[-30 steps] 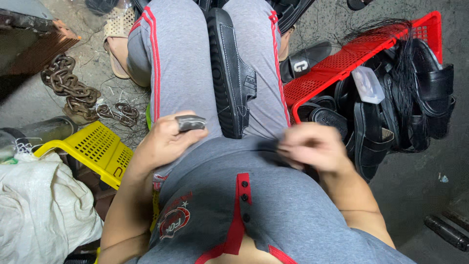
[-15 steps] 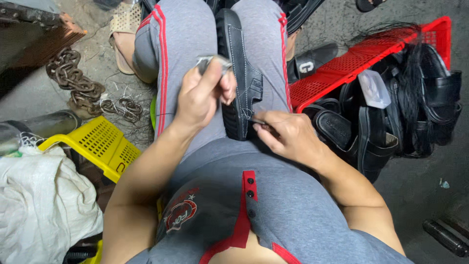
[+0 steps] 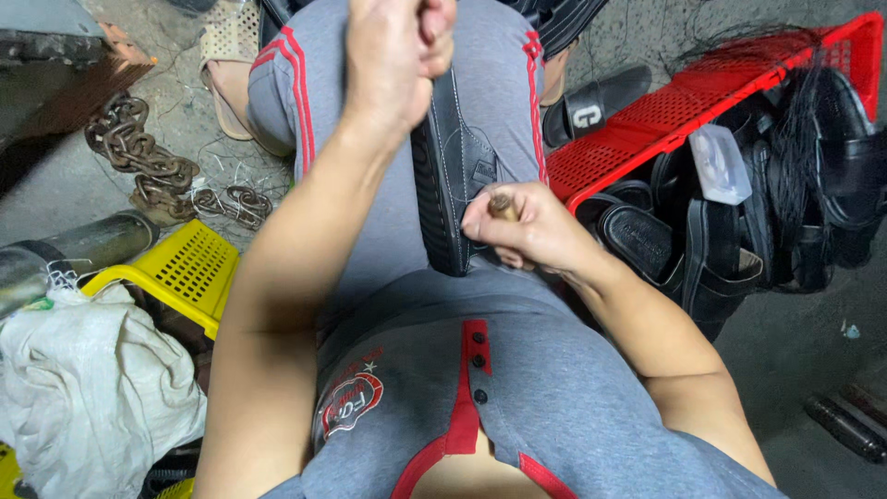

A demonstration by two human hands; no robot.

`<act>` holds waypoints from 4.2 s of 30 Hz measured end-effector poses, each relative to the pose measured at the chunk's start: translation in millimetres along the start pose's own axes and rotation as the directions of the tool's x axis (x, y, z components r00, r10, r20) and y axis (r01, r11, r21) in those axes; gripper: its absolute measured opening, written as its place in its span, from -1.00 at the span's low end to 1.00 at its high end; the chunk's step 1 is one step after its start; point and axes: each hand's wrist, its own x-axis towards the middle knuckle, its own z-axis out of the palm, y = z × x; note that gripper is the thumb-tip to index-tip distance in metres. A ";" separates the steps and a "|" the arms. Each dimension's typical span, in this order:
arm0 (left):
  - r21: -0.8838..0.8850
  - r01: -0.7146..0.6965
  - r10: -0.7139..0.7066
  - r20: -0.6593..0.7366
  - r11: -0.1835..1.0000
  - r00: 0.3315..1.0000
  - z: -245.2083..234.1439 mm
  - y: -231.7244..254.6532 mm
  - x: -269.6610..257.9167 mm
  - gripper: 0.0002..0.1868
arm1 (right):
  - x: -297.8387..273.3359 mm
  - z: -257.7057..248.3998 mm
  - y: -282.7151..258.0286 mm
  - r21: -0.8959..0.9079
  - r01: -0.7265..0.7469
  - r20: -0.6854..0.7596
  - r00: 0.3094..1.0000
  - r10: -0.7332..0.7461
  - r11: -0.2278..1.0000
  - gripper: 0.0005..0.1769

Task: The person sits on the floor and sews a black shoe using a needle and thread. They repeatedly push the needle through the shoe's sole and pull the thread tight to secure the stitching.

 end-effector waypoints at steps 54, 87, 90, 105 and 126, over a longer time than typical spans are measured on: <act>0.661 -0.725 -0.005 0.738 -0.194 0.675 -69.1 35.4 -134.6 0.28 | -13.8 8.0 -12.1 -0.807 0.550 0.380 0.761 -0.526 0.213 -0.62; 0.772 -0.340 0.037 0.380 0.537 0.924 -63.7 41.5 -183.8 -0.91 | -34.2 11.0 17.2 -0.942 0.335 0.254 0.732 -0.631 0.009 -0.69; 0.857 -0.479 0.153 0.456 0.190 0.877 -73.7 23.5 -178.3 -0.95 | -31.3 7.1 22.6 -0.935 0.355 0.264 0.719 -0.642 0.014 -0.68; 0.793 -0.571 0.008 0.586 -0.213 0.810 -55.0 44.8 -173.3 -0.70 | -84.5 -31.0 -44.6 -0.967 0.165 0.127 0.973 -0.191 0.196 -0.53; 0.647 -0.758 -0.028 0.759 -0.090 0.651 -38.3 29.8 -191.3 -0.56 | -61.9 -0.6 8.7 -0.831 0.150 0.072 0.984 -0.163 0.536 -0.72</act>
